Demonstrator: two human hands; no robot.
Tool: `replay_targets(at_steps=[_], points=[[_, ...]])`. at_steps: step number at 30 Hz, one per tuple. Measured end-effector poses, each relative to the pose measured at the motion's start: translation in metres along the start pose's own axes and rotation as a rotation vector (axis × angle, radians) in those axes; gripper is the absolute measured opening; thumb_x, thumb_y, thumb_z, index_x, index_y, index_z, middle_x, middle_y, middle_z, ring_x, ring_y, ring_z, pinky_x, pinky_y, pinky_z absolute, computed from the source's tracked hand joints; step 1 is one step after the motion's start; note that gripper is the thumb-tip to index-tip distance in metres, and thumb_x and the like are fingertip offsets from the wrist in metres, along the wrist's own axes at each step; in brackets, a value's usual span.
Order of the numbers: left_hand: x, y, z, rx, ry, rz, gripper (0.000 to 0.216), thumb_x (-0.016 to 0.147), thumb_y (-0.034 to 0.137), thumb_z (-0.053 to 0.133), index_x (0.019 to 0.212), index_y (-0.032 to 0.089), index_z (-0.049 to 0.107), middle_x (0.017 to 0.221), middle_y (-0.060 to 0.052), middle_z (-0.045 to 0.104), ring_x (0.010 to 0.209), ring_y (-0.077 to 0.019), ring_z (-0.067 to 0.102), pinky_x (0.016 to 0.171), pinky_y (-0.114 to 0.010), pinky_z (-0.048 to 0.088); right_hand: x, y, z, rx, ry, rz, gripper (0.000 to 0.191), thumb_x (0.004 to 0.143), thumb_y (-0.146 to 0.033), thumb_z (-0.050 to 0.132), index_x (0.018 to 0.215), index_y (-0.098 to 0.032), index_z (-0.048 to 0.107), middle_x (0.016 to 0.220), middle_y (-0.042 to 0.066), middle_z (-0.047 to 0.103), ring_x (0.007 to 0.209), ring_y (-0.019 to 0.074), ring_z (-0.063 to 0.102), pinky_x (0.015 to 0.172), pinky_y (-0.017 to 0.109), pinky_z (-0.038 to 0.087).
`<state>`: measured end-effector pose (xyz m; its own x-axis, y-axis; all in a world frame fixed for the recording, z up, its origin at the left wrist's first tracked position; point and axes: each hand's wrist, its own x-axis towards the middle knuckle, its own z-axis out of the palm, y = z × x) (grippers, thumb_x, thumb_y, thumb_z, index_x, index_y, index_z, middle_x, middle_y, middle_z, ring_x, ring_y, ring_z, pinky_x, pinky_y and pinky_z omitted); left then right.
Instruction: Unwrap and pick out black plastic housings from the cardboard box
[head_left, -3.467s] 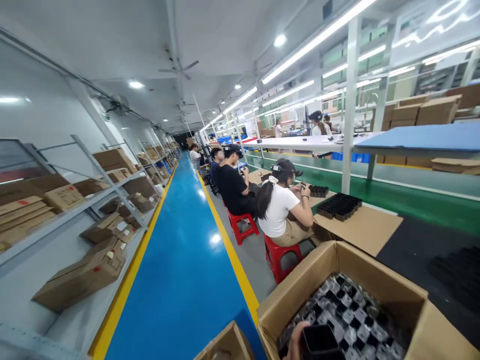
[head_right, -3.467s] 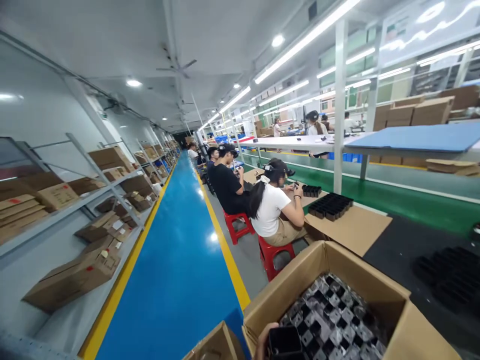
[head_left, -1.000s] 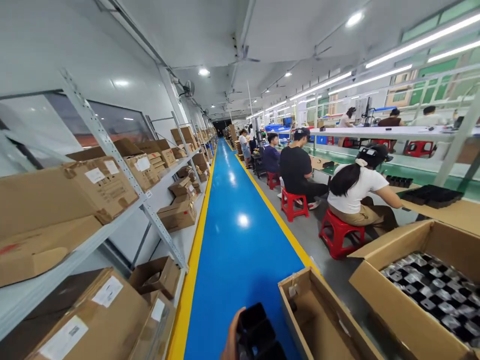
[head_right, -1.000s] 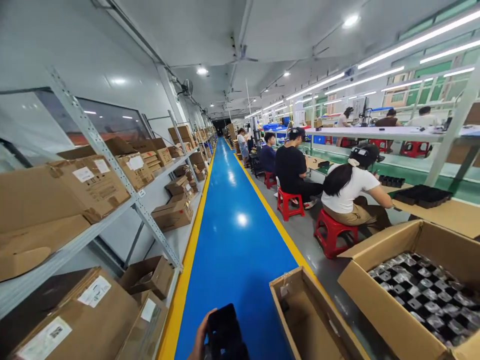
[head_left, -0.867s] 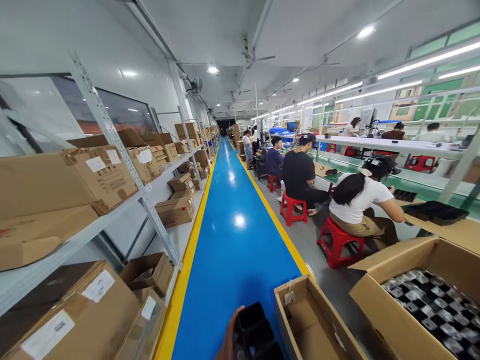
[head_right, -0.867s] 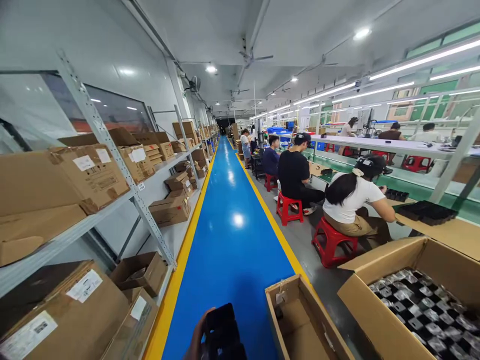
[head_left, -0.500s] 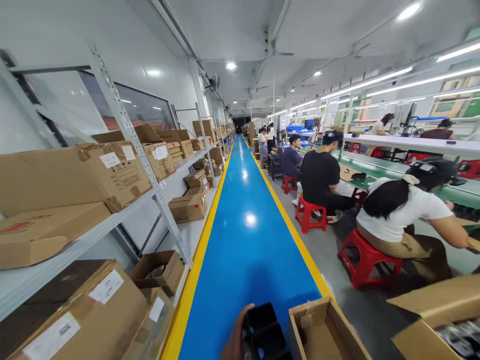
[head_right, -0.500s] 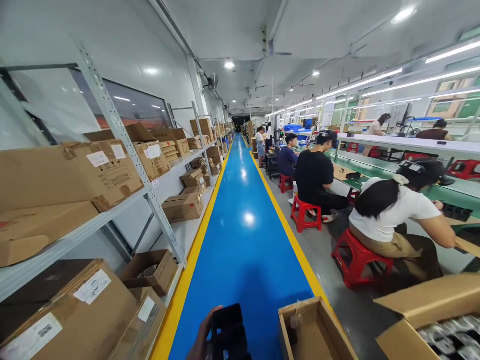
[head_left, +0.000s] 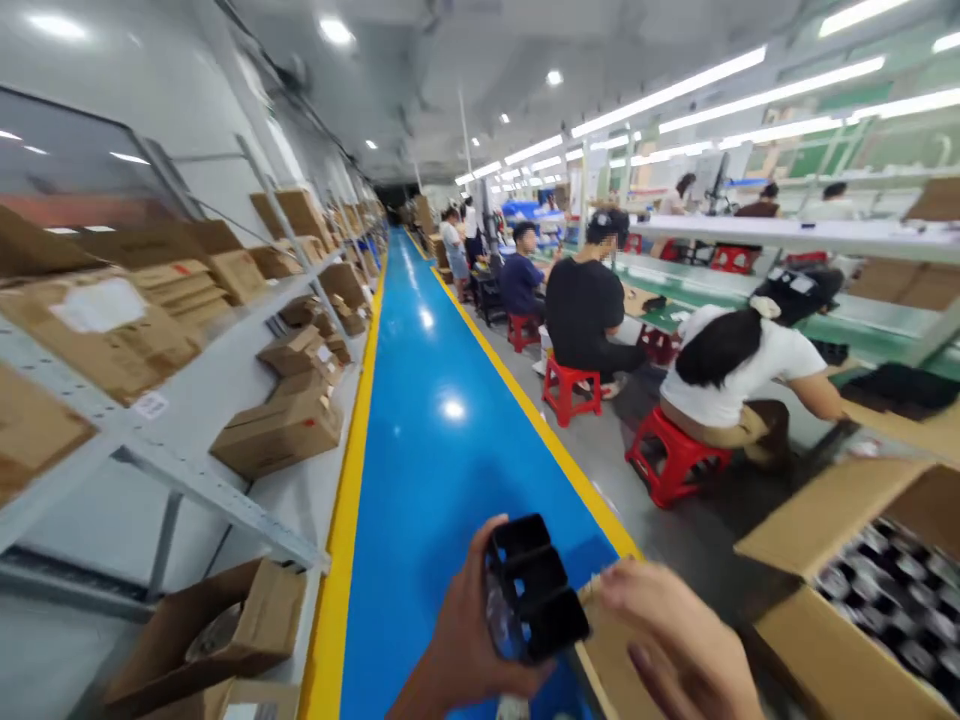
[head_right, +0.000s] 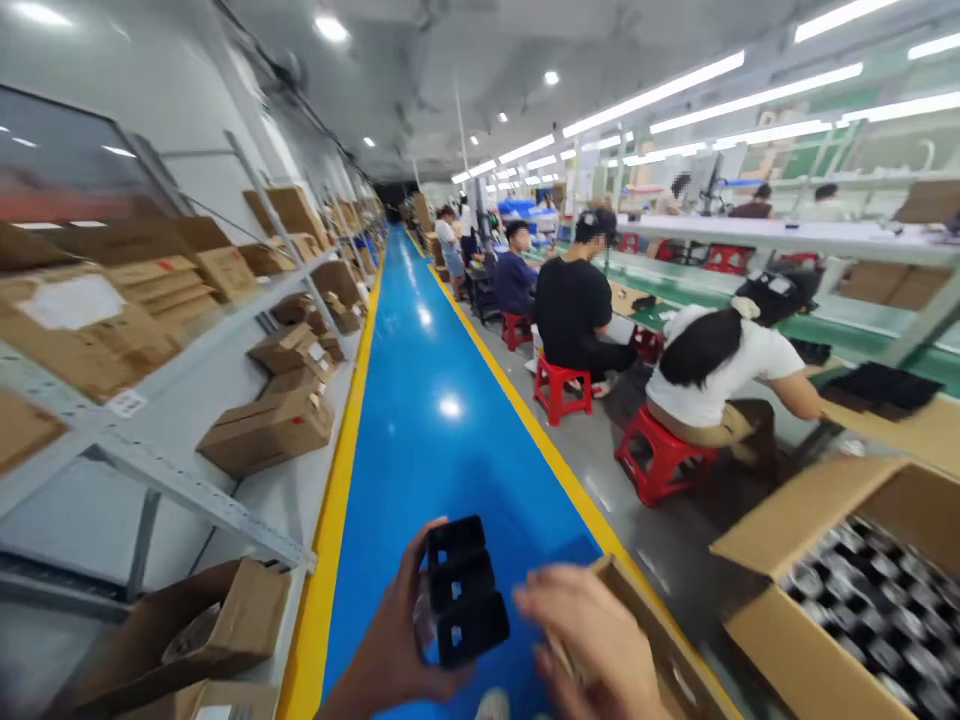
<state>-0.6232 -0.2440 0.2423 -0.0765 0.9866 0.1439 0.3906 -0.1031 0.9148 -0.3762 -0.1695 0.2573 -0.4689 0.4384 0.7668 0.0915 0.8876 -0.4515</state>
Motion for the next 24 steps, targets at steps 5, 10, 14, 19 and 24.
replay_targets(at_steps=[5,10,14,19,24], points=[[0.071,-0.011,-0.025,0.186,-0.26,0.168,0.111,0.054,0.04,0.088,0.146,0.025,0.027,0.137,-0.015,0.057,0.114,-0.033,0.067,0.092,-0.045,0.058,0.036,0.019,0.023,-0.163,-0.031,0.149,0.051,0.095,-0.024,0.062,0.144,-0.024,0.049,0.129,0.012,0.068,0.117,0.0262,0.063,0.099,0.044,0.055],[0.127,-0.026,-0.024,0.366,-0.559,0.445,0.117,0.056,0.045,0.088,0.151,0.024,0.022,0.144,-0.019,0.052,0.126,-0.0362,0.061,0.088,-0.04,0.06,0.052,0.016,0.03,-0.377,-0.289,0.315,0.051,0.097,-0.037,0.06,0.142,-0.016,0.05,0.129,0.016,0.066,0.112,0.0283,0.06,0.093,0.046,0.054],[0.153,-0.014,-0.011,0.503,-0.734,0.582,0.122,0.059,0.066,0.082,0.155,0.022,0.021,0.146,-0.021,0.051,0.115,-0.037,0.068,0.079,-0.041,0.062,0.035,0.019,0.032,-0.479,-0.309,0.415,0.04,0.099,-0.041,0.056,0.127,-0.014,0.059,0.112,0.016,0.07,0.095,0.0272,0.059,0.08,0.044,0.053],[0.165,0.014,0.021,0.309,-0.801,0.711,0.133,0.06,0.074,0.079,0.161,0.023,0.008,0.147,-0.022,0.051,0.125,-0.0376,0.062,0.091,-0.043,0.059,-0.013,0.013,0.017,-0.326,0.095,0.53,0.039,0.096,-0.046,0.061,0.125,-0.021,0.061,0.106,0.012,0.071,0.09,0.0234,0.058,0.078,0.039,0.052],[0.145,0.02,0.096,-0.008,-0.845,0.64,0.154,0.048,0.069,0.088,0.161,0.023,-0.004,0.152,-0.026,0.046,0.137,-0.0414,0.052,0.099,-0.048,0.056,-0.067,0.006,0.007,0.007,0.589,0.917,0.048,0.091,-0.062,0.058,0.117,-0.022,0.069,0.104,0.011,0.073,0.09,0.0276,0.067,0.082,0.045,0.058]])
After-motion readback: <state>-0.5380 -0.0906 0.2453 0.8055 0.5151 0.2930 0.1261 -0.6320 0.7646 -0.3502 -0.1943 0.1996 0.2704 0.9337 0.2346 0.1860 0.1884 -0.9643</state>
